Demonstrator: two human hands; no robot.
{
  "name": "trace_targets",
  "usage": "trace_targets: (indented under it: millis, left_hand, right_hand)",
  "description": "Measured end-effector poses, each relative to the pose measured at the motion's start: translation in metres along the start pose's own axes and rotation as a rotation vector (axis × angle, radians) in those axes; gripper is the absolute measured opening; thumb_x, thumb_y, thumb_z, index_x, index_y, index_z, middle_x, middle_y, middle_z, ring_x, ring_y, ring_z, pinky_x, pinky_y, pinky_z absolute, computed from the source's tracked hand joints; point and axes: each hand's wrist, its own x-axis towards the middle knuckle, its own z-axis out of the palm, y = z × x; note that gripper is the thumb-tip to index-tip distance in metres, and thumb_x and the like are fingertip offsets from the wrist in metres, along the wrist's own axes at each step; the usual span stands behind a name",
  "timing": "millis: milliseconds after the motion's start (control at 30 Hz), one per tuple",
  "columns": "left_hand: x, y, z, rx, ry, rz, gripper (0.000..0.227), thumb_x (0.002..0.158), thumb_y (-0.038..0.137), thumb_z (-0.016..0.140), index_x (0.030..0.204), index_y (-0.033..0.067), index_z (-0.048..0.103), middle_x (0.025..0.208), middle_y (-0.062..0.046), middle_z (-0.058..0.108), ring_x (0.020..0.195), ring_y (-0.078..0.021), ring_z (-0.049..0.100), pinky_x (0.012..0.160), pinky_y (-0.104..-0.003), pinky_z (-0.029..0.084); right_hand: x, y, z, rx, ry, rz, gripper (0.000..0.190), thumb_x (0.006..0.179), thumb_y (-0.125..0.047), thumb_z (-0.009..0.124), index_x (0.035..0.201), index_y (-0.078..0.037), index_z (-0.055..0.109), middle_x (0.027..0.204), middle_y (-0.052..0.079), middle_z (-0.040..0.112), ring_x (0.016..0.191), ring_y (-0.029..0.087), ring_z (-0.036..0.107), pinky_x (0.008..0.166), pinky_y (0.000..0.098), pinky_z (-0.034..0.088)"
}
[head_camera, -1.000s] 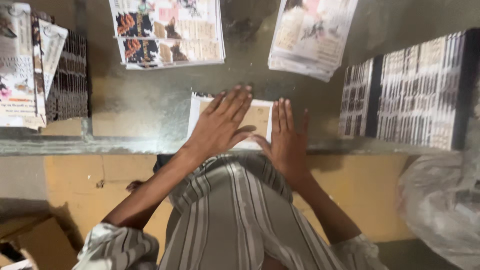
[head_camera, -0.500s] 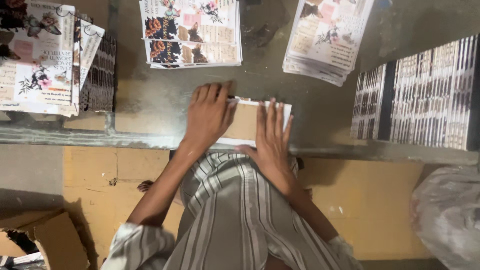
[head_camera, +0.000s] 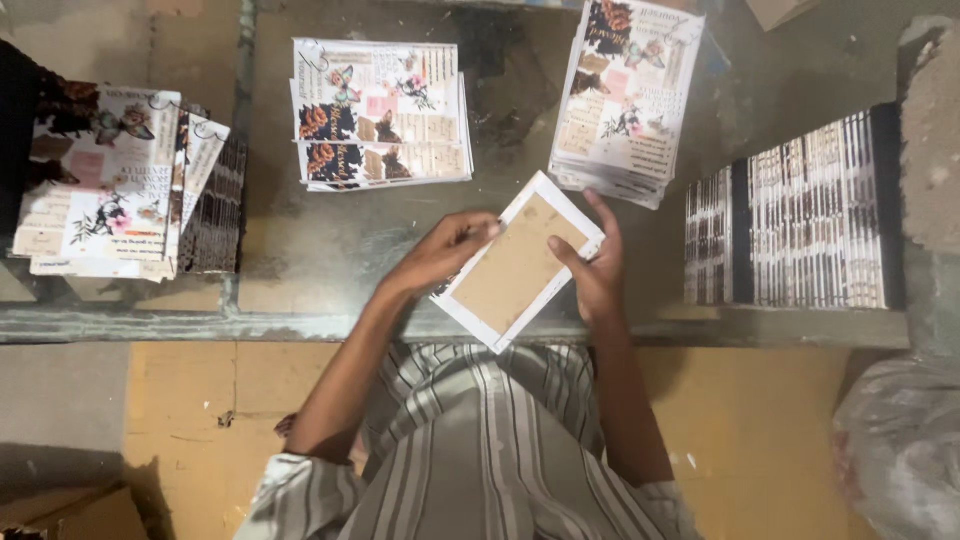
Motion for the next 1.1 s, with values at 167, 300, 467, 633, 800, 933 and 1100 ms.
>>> trace_targets:
  millis: [167, 300, 467, 633, 800, 933, 1100]
  left_hand:
    - [0.038, -0.010, 0.014, -0.367, 0.244, -0.012, 0.040, 0.106, 0.034, 0.055, 0.113, -0.0005, 0.072, 0.093, -0.005, 0.075, 0.078, -0.0087, 0.067, 0.070, -0.027, 0.055]
    - [0.048, -0.014, 0.007, -0.638, 0.340, -0.083, 0.035, 0.102, 0.031, 0.061, 0.106, -0.0013, 0.074, 0.091, -0.008, 0.076, 0.073, -0.0127, 0.068, 0.068, -0.030, 0.057]
    - [0.050, -0.016, 0.004, -0.741, 0.435, -0.171, 0.030, 0.100, 0.034, 0.062, 0.095, 0.0065, 0.073, 0.087, -0.005, 0.075, 0.073, -0.0120, 0.070, 0.068, -0.030, 0.059]
    - [0.049, -0.007, 0.009, -0.768, 0.479, -0.131, 0.027, 0.099, 0.031, 0.065, 0.089, 0.0076, 0.074, 0.083, -0.004, 0.075, 0.069, -0.0115, 0.068, 0.063, -0.030, 0.058]
    - [0.048, -0.006, 0.007, -0.786, 0.487, -0.168, 0.021, 0.095, 0.025, 0.070, 0.084, 0.0080, 0.073, 0.077, -0.004, 0.074, 0.061, -0.0121, 0.066, 0.055, -0.029, 0.056]
    - [0.051, -0.009, 0.002, -0.833, 0.475, -0.192, 0.016, 0.091, 0.022, 0.073, 0.082, 0.0087, 0.072, 0.075, -0.003, 0.072, 0.059, -0.0122, 0.066, 0.053, -0.029, 0.055]
    - [0.054, -0.015, -0.004, -0.845, 0.406, -0.198, 0.006, 0.086, 0.015, 0.075, 0.084, 0.0094, 0.073, 0.074, -0.001, 0.068, 0.059, -0.0105, 0.063, 0.052, -0.027, 0.052]
  right_hand:
    - [0.037, 0.009, 0.002, -0.088, -0.138, -0.038, 0.076, 0.087, 0.003, 0.076, 0.150, -0.007, 0.033, 0.122, 0.010, 0.063, 0.112, 0.017, 0.064, 0.094, 0.0321, 0.056]
    - [0.051, 0.024, -0.001, 0.243, 0.014, 0.179, 0.037, 0.109, -0.024, 0.054, 0.136, 0.001, 0.056, 0.120, 0.010, 0.071, 0.105, 0.015, 0.072, 0.092, 0.0306, 0.059]
    - [0.053, 0.038, -0.007, 0.159, 0.035, 0.172, 0.034, 0.110, -0.031, 0.054, 0.121, -0.001, 0.066, 0.104, 0.009, 0.075, 0.085, 0.013, 0.073, 0.080, 0.0297, 0.060]
    - [0.052, 0.038, -0.003, 0.138, 0.116, 0.225, 0.035, 0.107, -0.035, 0.056, 0.108, -0.003, 0.071, 0.097, 0.007, 0.076, 0.081, 0.012, 0.073, 0.076, 0.0281, 0.061]
    - [0.058, 0.039, -0.013, 0.215, 0.060, 0.285, 0.028, 0.103, -0.028, 0.066, 0.107, -0.001, 0.070, 0.096, 0.008, 0.076, 0.081, 0.013, 0.073, 0.077, 0.0287, 0.060]
    - [0.062, 0.040, -0.018, 0.214, 0.066, 0.335, 0.024, 0.100, -0.023, 0.070, 0.110, -0.001, 0.071, 0.097, 0.006, 0.076, 0.083, 0.013, 0.073, 0.079, 0.0289, 0.060]
    - [0.063, 0.032, -0.011, 0.135, 0.016, 0.313, 0.023, 0.096, -0.018, 0.073, 0.116, -0.006, 0.071, 0.103, 0.003, 0.075, 0.088, 0.012, 0.073, 0.080, 0.0298, 0.059]
